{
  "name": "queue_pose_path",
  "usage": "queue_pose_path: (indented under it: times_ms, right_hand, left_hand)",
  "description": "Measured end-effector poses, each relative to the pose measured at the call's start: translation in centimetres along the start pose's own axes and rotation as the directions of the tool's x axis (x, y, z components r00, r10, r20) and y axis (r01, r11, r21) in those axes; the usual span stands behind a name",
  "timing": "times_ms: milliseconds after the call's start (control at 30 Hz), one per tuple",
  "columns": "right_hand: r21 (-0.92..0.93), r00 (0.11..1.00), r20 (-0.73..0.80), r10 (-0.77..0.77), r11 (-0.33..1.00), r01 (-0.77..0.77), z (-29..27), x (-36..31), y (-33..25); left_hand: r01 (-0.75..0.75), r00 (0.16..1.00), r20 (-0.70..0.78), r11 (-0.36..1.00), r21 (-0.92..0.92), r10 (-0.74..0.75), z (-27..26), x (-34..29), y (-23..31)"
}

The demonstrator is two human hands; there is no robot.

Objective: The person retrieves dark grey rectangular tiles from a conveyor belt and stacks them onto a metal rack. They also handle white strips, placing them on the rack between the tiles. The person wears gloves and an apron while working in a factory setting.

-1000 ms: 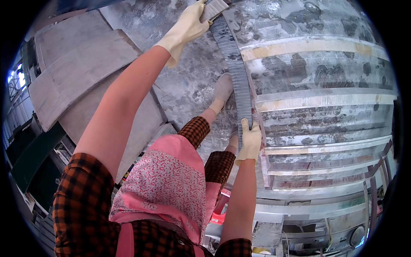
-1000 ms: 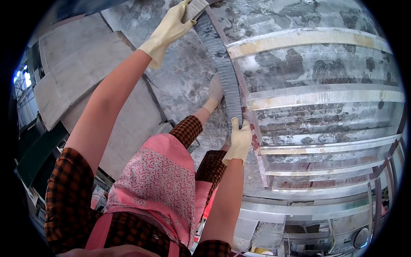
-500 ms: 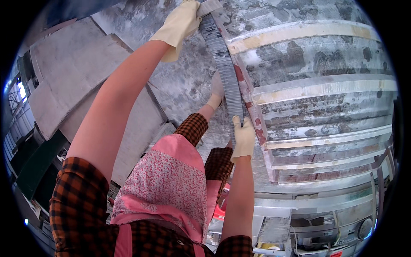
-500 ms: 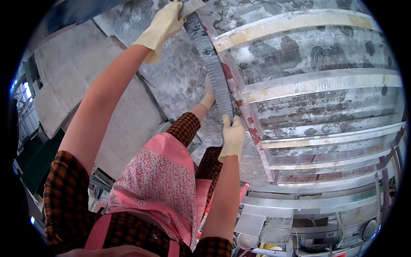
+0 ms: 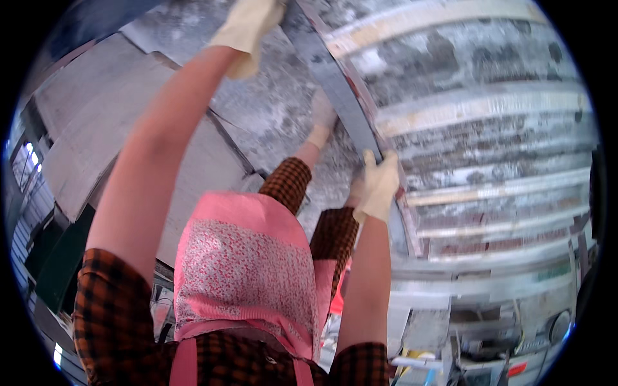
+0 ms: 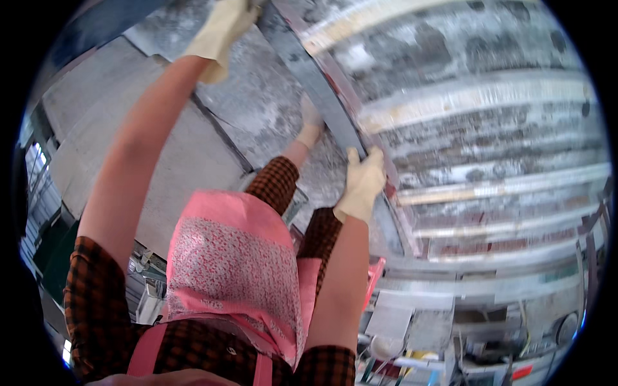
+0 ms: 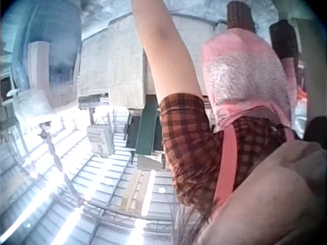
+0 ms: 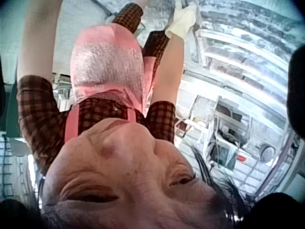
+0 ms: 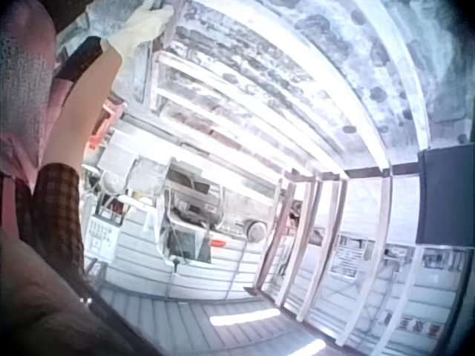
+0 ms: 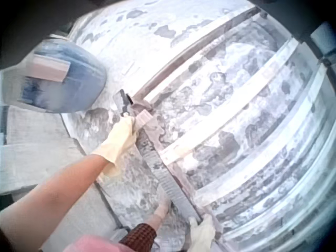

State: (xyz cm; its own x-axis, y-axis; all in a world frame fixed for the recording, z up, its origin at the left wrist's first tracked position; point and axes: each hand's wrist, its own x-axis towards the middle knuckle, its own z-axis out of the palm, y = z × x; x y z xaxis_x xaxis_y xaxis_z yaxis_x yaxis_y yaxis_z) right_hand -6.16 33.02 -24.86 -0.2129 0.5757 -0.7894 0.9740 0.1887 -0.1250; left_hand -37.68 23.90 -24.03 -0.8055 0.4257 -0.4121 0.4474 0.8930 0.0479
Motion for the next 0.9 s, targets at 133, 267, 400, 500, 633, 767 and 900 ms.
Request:
queue_pose_path:
  times_ms: [133,267,400,500,633,767,900]
  right_hand:
    - [0.123,0.990,-0.138,-0.010,0.992,0.027,0.6,0.2,0.4]
    - [0.194,0.954,-0.267,-0.134,0.963,0.190,-0.6,0.2,0.6]
    - [0.159,0.996,-0.090,-0.012,0.987,0.027,-1.3,1.1,0.4]
    - [0.164,0.999,-0.033,0.014,0.986,-0.009,-1.3,1.4,0.2]
    - [0.083,0.981,-0.186,-0.056,0.994,0.073,-1.2,0.9,0.0]
    - [-0.071,0.995,-0.060,-0.073,0.995,0.069,-1.4,0.7,-0.3]
    - [-0.060,0.998,-0.002,-0.059,0.996,0.059,-1.4,1.4,0.4]
  left_hand:
    - [-0.031,0.999,0.012,0.997,0.074,0.030,-0.6,0.1,0.3]
    - [0.018,1.000,0.016,0.999,-0.035,-0.017,-1.3,0.7,1.1]
    - [-0.231,0.973,0.018,0.957,0.177,0.232,0.9,3.8,1.5]
    - [-0.213,0.977,0.036,0.955,0.208,0.210,2.1,5.3,-0.7]
    - [-0.289,0.954,-0.017,0.933,0.216,0.299,2.7,6.0,-1.9]
    - [-0.303,0.948,-0.027,0.926,0.225,0.317,2.0,5.4,-0.9]
    - [-0.222,0.975,0.065,0.960,0.171,0.214,1.7,5.6,-0.7]
